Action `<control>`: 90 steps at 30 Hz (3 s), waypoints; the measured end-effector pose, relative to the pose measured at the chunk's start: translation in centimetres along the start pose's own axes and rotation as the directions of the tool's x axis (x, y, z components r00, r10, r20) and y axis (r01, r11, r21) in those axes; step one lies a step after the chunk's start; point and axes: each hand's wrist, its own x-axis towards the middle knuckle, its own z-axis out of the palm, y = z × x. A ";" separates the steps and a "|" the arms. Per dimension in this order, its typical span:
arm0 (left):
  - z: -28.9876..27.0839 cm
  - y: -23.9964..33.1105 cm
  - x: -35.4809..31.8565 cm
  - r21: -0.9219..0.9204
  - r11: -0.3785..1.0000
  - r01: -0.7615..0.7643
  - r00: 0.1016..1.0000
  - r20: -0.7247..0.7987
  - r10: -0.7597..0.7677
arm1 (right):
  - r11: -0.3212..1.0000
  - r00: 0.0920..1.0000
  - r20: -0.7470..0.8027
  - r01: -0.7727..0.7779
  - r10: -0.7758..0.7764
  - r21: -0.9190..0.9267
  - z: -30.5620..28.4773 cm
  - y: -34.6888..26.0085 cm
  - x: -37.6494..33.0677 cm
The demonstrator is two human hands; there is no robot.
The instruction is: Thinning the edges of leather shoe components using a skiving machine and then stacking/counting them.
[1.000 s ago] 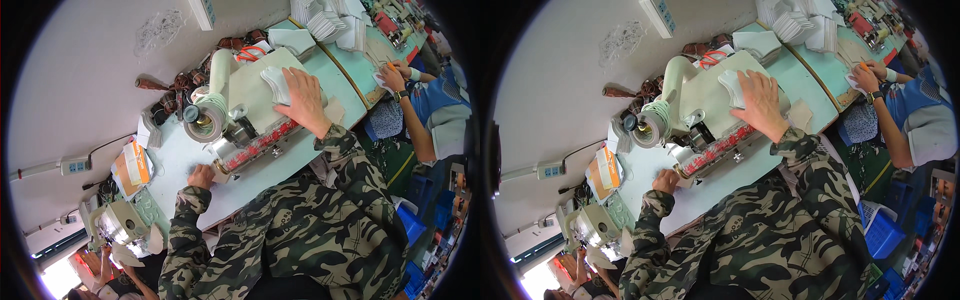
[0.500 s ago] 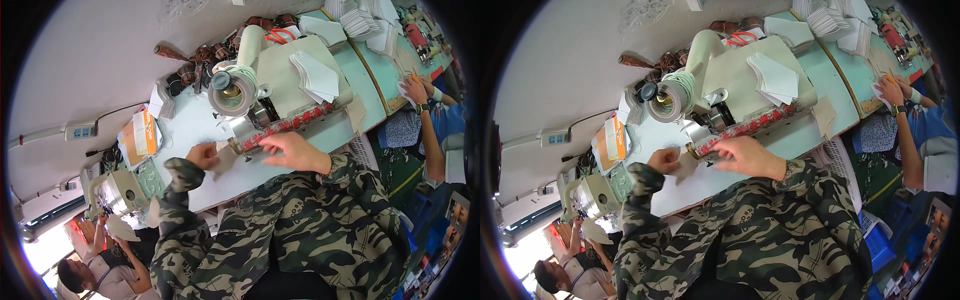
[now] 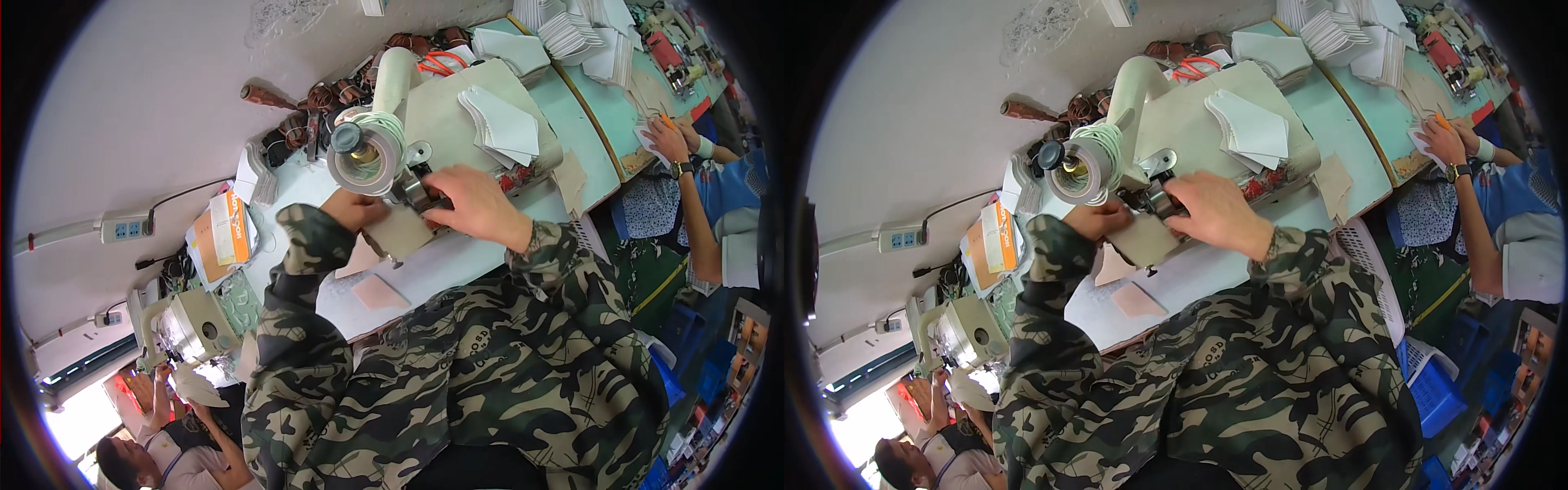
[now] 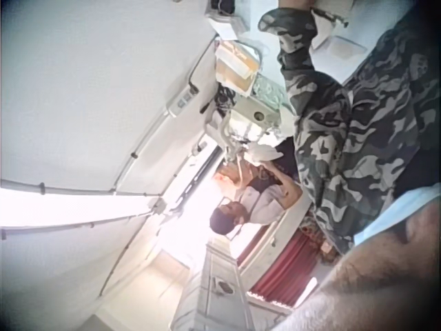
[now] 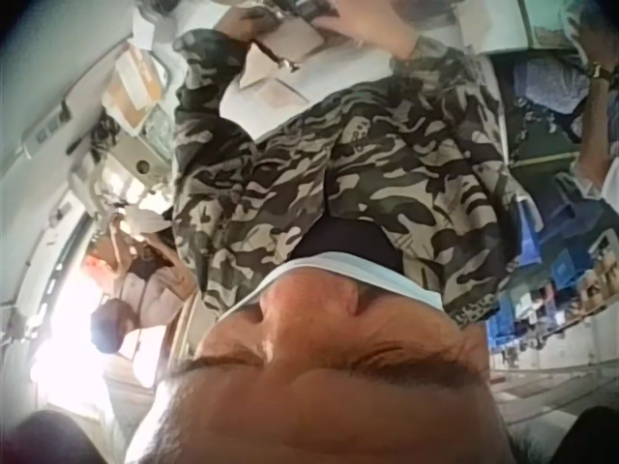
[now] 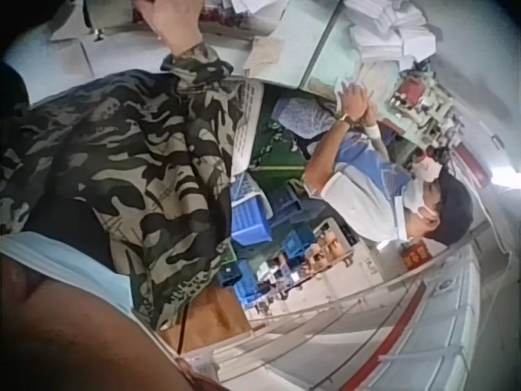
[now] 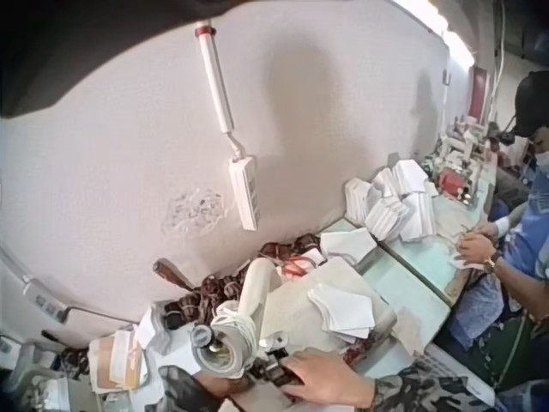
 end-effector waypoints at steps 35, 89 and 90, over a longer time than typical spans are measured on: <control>7.8 -3.5 -5.5 -0.331 0.937 -0.108 0.991 -0.107 0.076 | 0.390 0.900 0.206 -0.361 0.385 0.847 3.8 -1.8 -3.6; 7.6 -21.4 -4.6 0.486 0.826 0.285 0.922 -0.375 -0.098 | 0.934 0.961 0.274 -0.056 -0.046 0.354 2.7 -2.0 -3.7; 7.4 -21.0 -4.8 0.441 0.829 0.343 0.921 -0.332 -0.204 | 0.937 0.948 0.314 -0.059 -0.056 0.345 2.8 -2.1 -3.7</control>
